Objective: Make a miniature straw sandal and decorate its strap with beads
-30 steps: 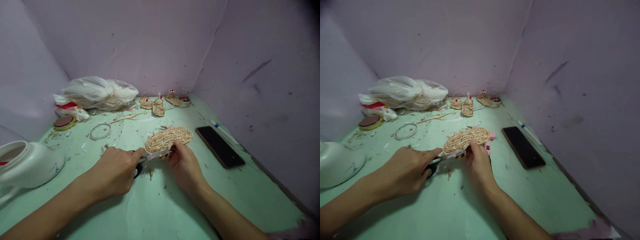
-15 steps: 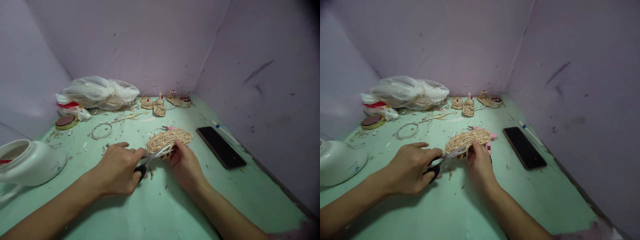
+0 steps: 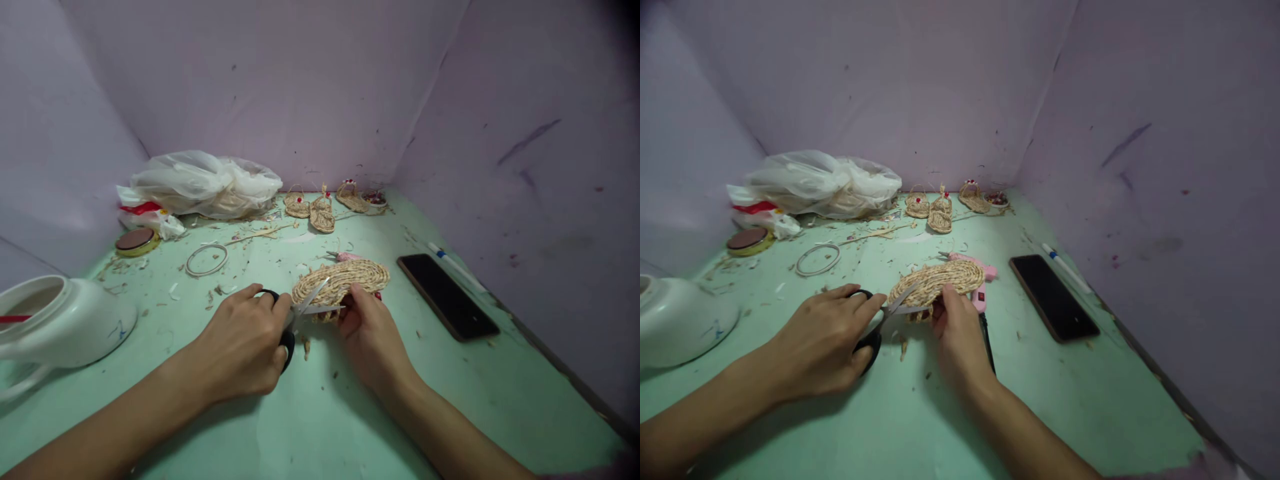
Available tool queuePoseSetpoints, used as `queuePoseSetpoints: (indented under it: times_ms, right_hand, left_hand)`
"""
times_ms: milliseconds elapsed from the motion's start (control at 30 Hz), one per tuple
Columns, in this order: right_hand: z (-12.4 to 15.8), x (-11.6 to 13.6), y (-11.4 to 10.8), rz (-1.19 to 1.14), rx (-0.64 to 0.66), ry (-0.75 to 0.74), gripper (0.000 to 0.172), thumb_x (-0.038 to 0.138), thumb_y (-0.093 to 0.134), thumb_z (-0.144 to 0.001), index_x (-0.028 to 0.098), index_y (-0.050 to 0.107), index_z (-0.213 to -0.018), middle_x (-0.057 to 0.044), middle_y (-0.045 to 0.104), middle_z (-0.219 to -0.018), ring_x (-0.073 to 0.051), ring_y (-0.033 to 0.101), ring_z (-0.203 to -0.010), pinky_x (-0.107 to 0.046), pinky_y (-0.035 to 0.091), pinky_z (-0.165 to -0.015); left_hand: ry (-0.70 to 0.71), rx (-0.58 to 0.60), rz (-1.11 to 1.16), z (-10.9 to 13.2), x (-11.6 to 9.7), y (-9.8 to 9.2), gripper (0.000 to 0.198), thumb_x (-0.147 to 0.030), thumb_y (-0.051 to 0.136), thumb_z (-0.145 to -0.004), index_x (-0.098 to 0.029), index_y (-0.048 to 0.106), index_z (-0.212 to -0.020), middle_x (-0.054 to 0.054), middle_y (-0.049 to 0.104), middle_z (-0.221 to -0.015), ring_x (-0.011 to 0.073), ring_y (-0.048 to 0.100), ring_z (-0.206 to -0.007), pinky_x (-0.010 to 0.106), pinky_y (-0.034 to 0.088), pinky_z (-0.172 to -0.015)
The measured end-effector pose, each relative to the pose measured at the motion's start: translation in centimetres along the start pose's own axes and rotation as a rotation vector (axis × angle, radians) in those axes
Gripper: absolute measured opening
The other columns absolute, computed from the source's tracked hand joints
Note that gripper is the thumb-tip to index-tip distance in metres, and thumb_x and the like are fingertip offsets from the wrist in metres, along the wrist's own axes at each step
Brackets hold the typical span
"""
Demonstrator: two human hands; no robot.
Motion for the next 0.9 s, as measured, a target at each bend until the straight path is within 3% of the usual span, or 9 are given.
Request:
queuePoseSetpoints:
  times_ms: [267,533,633,733,900]
  right_hand:
    - [0.3,0.4,0.5,-0.039,0.004,0.022,0.015,0.029,0.055,-0.078,0.02,0.064,-0.072,-0.001,0.069,-0.073,-0.02,0.061,-0.069,-0.03,0.046,-0.063]
    - [0.1,0.5,0.4,-0.021,0.014,0.004,0.015,0.031,0.055,-0.079,0.02,0.064,-0.075,-0.002,0.071,-0.082,-0.021,0.063,-0.078,-0.031,0.048,-0.067]
    - [0.2,0.4,0.2,0.008,-0.003,-0.012,0.014,0.031,0.056,-0.078,0.021,0.062,-0.071,-0.002,0.07,-0.082,-0.021,0.062,-0.083,-0.03,0.047,-0.068]
    - [0.2,0.1,-0.1,0.068,-0.025,-0.029,0.016,0.031,0.056,-0.079,0.022,0.06,-0.066,-0.001,0.069,-0.075,-0.021,0.061,-0.081,-0.029,0.046,-0.067]
    - [0.0,0.3,-0.2,0.062,-0.073,-0.066,0.015,0.028,0.053,-0.08,0.021,0.062,-0.07,-0.001,0.068,-0.074,-0.02,0.061,-0.079,-0.029,0.046,-0.071]
  left_hand:
    - [0.092,0.116,-0.053,-0.1,-0.1,0.3,0.034,-0.01,0.04,-0.073,-0.011,0.051,-0.105,0.01,0.065,-0.076,0.0243,0.061,-0.07,0.039,0.05,-0.072]
    - [0.115,0.147,-0.011,0.1,0.2,-0.1,0.033,-0.013,0.04,-0.073,-0.015,0.05,-0.104,0.007,0.067,-0.072,0.023,0.061,-0.064,0.033,0.046,-0.056]
    - [0.063,0.161,0.02,0.0,0.3,-0.7,0.034,-0.015,0.041,-0.072,-0.017,0.052,-0.104,0.007,0.067,-0.075,0.024,0.062,-0.068,0.035,0.047,-0.061]
    - [-0.004,0.136,0.057,0.0,0.0,-1.3,0.038,-0.021,0.045,-0.068,-0.015,0.053,-0.105,0.01,0.066,-0.082,0.0269,0.061,-0.077,0.042,0.047,-0.078]
    - [-0.054,0.08,0.043,0.3,-0.6,-1.0,0.057,-0.028,0.045,-0.071,-0.007,0.045,-0.124,0.015,0.065,-0.092,0.0289,0.06,-0.086,0.047,0.041,-0.09]
Point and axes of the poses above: each hand's wrist, its own z-axis away from the middle knuckle, its own y-axis out of the palm, x = y × z, the point moved 2 cm from there along -z, towards the middle knuckle
